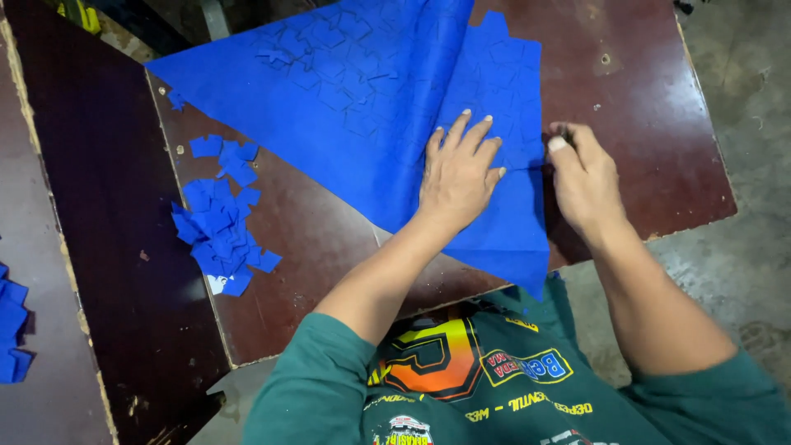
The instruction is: The person uses a small knife to cut small, irregular shapes from a large sheet of blue foam material. The cut pieces are discarded onto the table to the left, and the person periodically repositions the foam sheet to continue cutting along the marked lines.
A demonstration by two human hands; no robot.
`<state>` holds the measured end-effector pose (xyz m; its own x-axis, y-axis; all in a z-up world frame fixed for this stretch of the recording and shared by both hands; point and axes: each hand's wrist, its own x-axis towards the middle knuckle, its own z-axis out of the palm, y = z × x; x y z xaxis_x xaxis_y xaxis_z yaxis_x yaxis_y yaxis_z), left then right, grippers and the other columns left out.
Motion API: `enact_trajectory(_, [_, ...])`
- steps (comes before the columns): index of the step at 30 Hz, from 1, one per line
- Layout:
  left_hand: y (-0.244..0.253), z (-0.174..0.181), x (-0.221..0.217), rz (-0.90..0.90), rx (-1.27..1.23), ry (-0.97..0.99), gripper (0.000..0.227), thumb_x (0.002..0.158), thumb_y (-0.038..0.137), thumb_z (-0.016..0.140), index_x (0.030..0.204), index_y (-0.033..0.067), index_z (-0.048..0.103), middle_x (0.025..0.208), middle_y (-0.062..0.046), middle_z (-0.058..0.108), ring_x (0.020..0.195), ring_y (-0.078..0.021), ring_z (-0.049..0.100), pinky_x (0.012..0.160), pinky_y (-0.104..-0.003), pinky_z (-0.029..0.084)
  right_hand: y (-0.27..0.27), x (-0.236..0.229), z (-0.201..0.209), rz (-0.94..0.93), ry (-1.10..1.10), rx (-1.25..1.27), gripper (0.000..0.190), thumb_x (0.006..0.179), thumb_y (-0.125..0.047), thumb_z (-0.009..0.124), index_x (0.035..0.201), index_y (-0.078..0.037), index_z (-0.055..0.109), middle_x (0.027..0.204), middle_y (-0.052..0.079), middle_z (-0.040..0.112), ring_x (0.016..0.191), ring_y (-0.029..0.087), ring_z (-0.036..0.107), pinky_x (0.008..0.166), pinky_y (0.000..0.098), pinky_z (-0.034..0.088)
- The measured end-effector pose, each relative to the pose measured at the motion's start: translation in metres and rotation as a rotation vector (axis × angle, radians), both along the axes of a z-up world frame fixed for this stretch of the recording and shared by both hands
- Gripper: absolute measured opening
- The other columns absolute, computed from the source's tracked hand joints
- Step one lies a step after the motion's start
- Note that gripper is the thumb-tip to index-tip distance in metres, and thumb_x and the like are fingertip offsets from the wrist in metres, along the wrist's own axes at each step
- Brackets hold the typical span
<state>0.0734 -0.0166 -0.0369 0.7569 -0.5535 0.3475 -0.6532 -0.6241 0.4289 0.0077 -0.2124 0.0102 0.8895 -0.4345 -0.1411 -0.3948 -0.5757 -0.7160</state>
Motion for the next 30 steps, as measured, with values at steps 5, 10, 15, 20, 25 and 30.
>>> enact_trajectory(5, [0.005,0.010,0.000,-0.002,-0.045,0.044,0.040,0.087,0.025,0.076,0.125,0.0165,0.066,0.141,-0.007,0.059,0.145,-0.0346,0.043,0.113,-0.061,0.040,0.026,-0.027,0.033,0.166,0.060,0.238,0.040,0.103,-0.015,0.050,0.139,0.001,0.056,0.077,0.020,0.065,0.052,0.027,0.061,0.043,0.0384,0.052])
enact_trajectory(10, [0.006,0.008,0.000,-0.004,-0.080,0.051,0.039,0.084,0.024,0.077,0.121,0.0162,0.068,0.140,-0.007,0.060,0.144,-0.0348,0.044,0.113,-0.061,0.039,0.031,-0.034,0.023,0.066,0.115,0.371,0.028,0.104,-0.014,0.053,0.120,0.008,0.058,0.084,0.022,0.068,0.051,0.023,0.063,0.038,0.0341,0.053])
enact_trajectory(15, [0.006,0.008,0.000,-0.003,-0.108,0.097,0.035,0.084,0.022,0.078,0.116,0.0135,0.069,0.140,-0.007,0.059,0.145,-0.0339,0.042,0.113,-0.060,0.038,0.028,-0.035,0.016,0.013,0.217,0.344,0.027,0.100,-0.012,0.055,0.116,0.008,0.063,0.088,0.025,0.070,0.051,0.028,0.066,0.039,0.0396,0.056])
enact_trajectory(20, [0.007,0.005,0.003,-0.016,-0.132,0.094,0.036,0.083,0.022,0.080,0.116,0.0126,0.069,0.140,-0.008,0.059,0.145,-0.0347,0.042,0.113,-0.060,0.039,0.039,-0.025,0.029,0.011,0.225,0.347,0.027,0.099,-0.007,0.056,0.116,0.013,0.060,0.092,0.029,0.069,0.055,0.026,0.067,0.041,0.0375,0.058])
enact_trajectory(25, [0.008,0.009,0.002,-0.017,-0.146,0.115,0.034,0.084,0.019,0.079,0.116,0.0107,0.070,0.139,-0.009,0.059,0.145,-0.0352,0.042,0.114,-0.060,0.038,0.040,-0.018,0.025,0.035,0.231,0.316,0.026,0.098,-0.007,0.057,0.114,0.014,0.060,0.089,0.029,0.067,0.055,0.026,0.066,0.039,0.0348,0.055])
enact_trajectory(30, [0.007,0.005,0.001,-0.010,-0.148,0.111,0.033,0.085,0.020,0.079,0.116,0.0116,0.070,0.139,-0.009,0.059,0.146,-0.0350,0.041,0.114,-0.060,0.037,0.044,-0.013,0.019,0.007,0.229,0.307,0.025,0.102,-0.013,0.052,0.111,0.007,0.064,0.087,0.026,0.069,0.047,0.025,0.065,0.027,0.0325,0.046])
